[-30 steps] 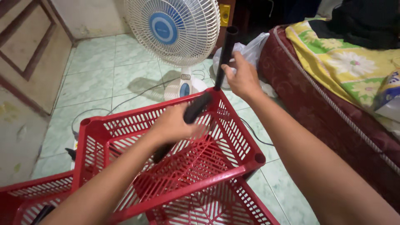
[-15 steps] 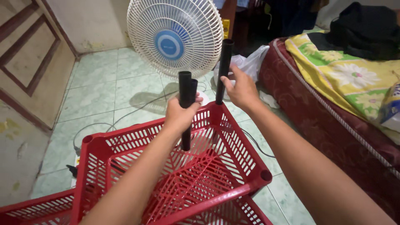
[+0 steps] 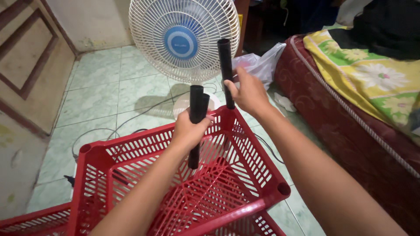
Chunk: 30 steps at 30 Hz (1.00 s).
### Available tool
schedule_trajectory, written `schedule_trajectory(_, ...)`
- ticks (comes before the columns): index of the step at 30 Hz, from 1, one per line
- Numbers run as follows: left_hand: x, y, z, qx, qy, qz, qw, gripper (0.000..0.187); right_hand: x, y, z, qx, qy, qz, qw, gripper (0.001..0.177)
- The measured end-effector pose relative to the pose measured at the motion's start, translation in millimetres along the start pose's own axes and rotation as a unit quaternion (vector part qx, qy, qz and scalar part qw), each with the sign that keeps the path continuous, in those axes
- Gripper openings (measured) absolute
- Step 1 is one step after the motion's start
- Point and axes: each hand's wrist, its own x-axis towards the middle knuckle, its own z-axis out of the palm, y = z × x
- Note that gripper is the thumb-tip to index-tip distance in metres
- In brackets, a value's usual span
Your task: The person wipes the edges of red plastic baskets with a white cloth, then inserts black poles into the basket corners to form a stand. The person stacks the baskets onto the poles to create a multi-tiered structure.
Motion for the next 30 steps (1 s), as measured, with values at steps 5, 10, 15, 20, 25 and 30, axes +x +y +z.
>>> schedule_trajectory(5, -2.9, -11.7, -10.2, 0.034, 0.025, 0.004, 0.999, 0.020, -21.2, 10.4, 3.3, 0.016, 0.035, -0.001, 0.999, 0.030)
schedule_trajectory(10, 0.1, -7.2, -15.6, 0.036, 0.010, 0.036, 0.999, 0.020, -25.4, 4.3, 4.8, 0.003, 0.047, 0.036, 0.998, 0.030)
schedule_trajectory(15, -8.5, -2.6, -11.0, 0.078, 0.012, -0.037, 0.996, 0.019, -27.9, -2.7, 7.5, 0.009, 0.071, 0.040, 0.997, 0.030)
schedule_trajectory(20, -12.8, -0.9, -14.4, 0.109, 0.043, 0.066, 0.991, 0.026, -31.9, -8.0, 0.5, -0.005, 0.047, 0.065, 0.997, 0.038)
schedule_trajectory(25, -20.2, -8.6, -8.4, 0.144, 0.012, 0.048, 0.988, 0.037, -70.5, 4.2, -13.7, 0.001, 0.039, 0.143, 0.989, 0.058)
schedule_trajectory(30, -25.5, -6.0, 22.8, 0.170, -0.015, 0.061, 0.983, 0.036, -109.4, 59.9, -37.4, -0.002, -0.096, 0.268, 0.959, 0.072)
